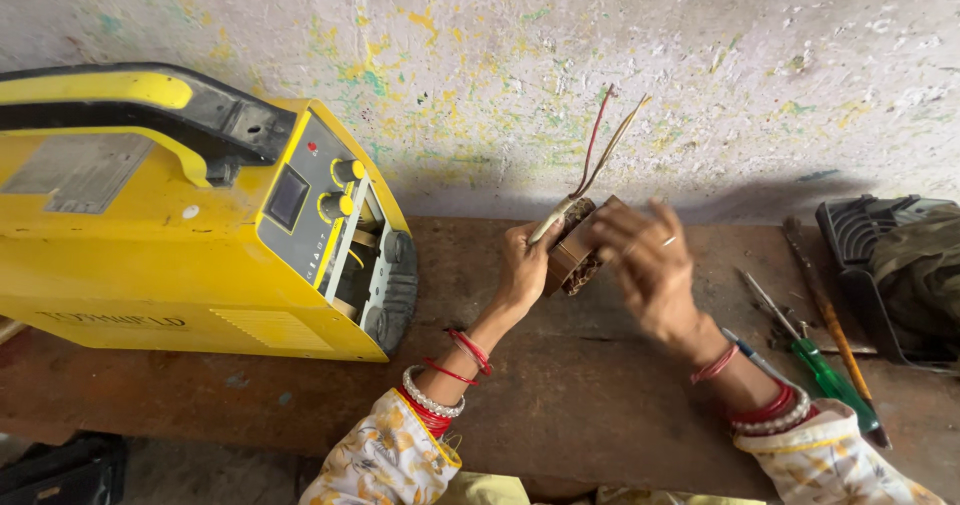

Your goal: The person winds a multi-colored wire around a rectangular cardboard core by hand, repeatedly looping and adjusting the wire to form a coil. The person holds the core with one hand and guides the wire with the other, occasionally repositioning the core on the workbench.

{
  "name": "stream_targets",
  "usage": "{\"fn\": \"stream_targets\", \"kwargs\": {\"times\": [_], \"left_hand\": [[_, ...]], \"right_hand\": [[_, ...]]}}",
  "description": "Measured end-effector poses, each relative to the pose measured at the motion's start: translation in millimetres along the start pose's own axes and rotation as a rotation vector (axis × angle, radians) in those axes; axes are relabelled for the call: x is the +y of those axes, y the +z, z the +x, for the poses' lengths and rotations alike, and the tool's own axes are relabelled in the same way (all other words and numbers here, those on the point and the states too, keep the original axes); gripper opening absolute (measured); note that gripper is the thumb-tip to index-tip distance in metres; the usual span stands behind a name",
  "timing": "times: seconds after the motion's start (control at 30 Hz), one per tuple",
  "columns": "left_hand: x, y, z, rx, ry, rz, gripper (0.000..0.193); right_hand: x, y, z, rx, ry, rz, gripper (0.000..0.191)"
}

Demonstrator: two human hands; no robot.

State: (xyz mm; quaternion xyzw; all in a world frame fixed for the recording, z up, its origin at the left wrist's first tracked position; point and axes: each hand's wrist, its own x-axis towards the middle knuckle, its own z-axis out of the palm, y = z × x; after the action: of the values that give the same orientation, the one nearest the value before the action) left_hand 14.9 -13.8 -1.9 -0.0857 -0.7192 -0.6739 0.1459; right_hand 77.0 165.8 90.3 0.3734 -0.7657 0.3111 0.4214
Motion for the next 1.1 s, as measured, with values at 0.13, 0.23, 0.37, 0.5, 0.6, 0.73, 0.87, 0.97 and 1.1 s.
{"fn": "stream_targets", "kwargs": {"times": [0.13, 0.23, 0.37, 0.5, 0.6, 0.73, 0.87, 0.97, 1.1], "left_hand": [[3, -3, 0, -0.036, 0.062, -0.144, 0.038], [2, -1, 0, 0.016, 0.085, -0.021, 0.039], [0, -1, -1, 0.025, 0.061, -0.021, 0.04], [-1, -2, 0, 0.004, 0.05, -0.075, 0.038], [-3, -2, 1, 0.003, 0.069, -0.042, 0.044], [-4, -2, 0, 0.013, 0.078, 0.005, 0.048], [3, -2, -1, 0.026, 0.085, -0.009, 0.048], [11, -4, -3, -0.033, -0.013, -0.131, 0.04], [14, -3, -2, -0.004, 0.018, -0.035, 0.047]], "right_hand": [[-8, 11, -8, -0.114, -0.155, -0.031, 0.024], [8, 7, -4, -0.07, -0.105, -0.038, 0.019], [20, 5, -7, -0.015, 0.044, -0.069, 0.017], [6, 18, -19, -0.074, -0.124, 0.003, 0.021], [8, 19, -13, -0.068, -0.221, 0.032, 0.02], [16, 7, 0, -0.008, 0.094, -0.001, 0.016], [1, 11, -7, -0.032, 0.062, 0.105, 0.017], [-4, 15, -11, -0.094, -0.099, 0.092, 0.019], [11, 4, -2, -0.059, 0.027, 0.016, 0.022]]}}
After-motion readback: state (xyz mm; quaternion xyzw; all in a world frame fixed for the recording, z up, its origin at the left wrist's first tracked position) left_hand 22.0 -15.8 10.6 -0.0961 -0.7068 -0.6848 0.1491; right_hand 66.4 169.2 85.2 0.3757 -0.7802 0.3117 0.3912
